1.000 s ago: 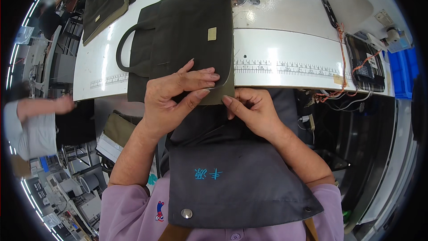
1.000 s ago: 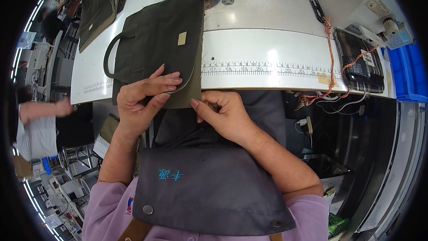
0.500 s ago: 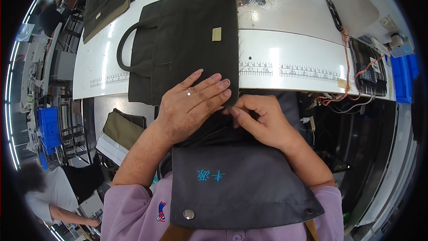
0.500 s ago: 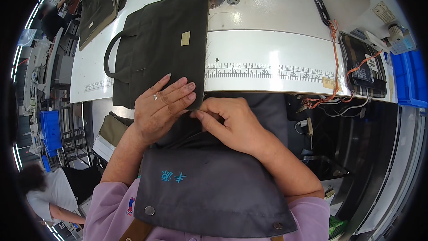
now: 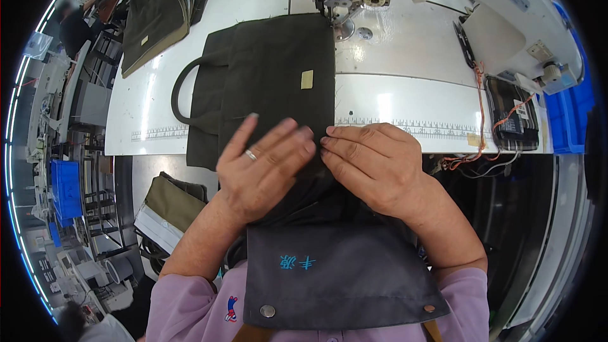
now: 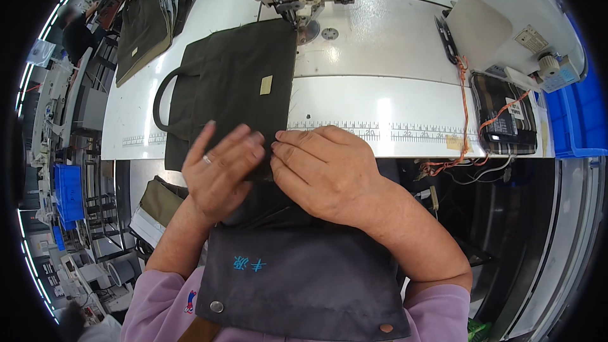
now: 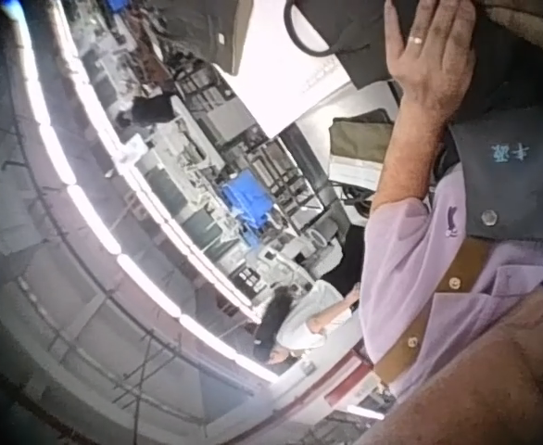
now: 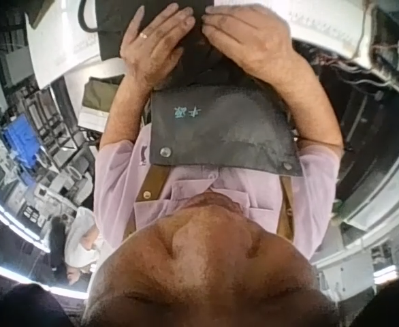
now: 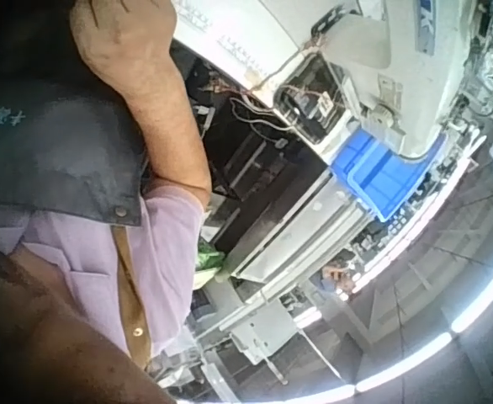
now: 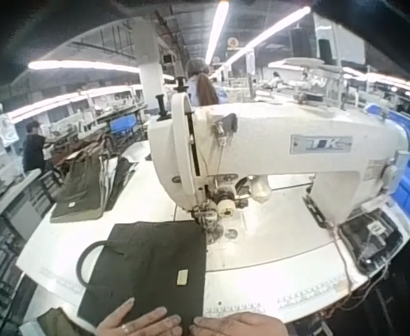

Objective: Using an industrial sewing machine to stitch the handles and edges of green fabric tote bags.

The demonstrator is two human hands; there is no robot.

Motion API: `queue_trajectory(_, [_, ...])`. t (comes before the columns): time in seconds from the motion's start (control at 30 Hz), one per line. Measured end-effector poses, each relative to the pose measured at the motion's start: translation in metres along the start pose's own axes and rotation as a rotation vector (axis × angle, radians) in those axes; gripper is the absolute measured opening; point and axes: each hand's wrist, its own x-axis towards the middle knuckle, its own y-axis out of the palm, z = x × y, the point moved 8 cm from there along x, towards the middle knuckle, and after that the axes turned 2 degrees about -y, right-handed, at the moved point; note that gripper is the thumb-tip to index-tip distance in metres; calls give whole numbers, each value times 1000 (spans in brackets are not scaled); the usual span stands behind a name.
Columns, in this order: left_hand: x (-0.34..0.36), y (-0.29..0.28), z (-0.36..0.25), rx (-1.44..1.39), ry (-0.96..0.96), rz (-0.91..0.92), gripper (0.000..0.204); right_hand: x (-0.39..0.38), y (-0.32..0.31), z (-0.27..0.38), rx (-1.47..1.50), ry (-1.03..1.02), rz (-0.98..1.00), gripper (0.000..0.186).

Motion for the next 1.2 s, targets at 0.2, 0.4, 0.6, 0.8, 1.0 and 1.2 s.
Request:
queue_trajectory(0.2, [10, -22, 25, 240, -109, 6, 31, 13, -9, -4, 10, -9, -19, 16])
queue_trajectory(0.4, [-6, 11, 21, 16, -30, 376, 52, -9, 6, -4, 8, 27, 57, 15])
queue_trajectory(0.6, [29, -12, 26, -403, -102, 632, 61, -8, 8, -5, -3, 33, 168, 16])
queue_trajectory(0.8, [62, 34, 37, -202, -6, 339, 60, -3, 9, -5, 30, -9, 157, 19])
queue_trajectory(1.0, [69, 54, 50, -258, -3, 308, 56, 2, 12, -21, 53, 20, 197, 21])
queue_trajectory(1.2, [86, 64, 69, -273, 17, 245, 52, 16, 20, -53, 113, 54, 219, 13])
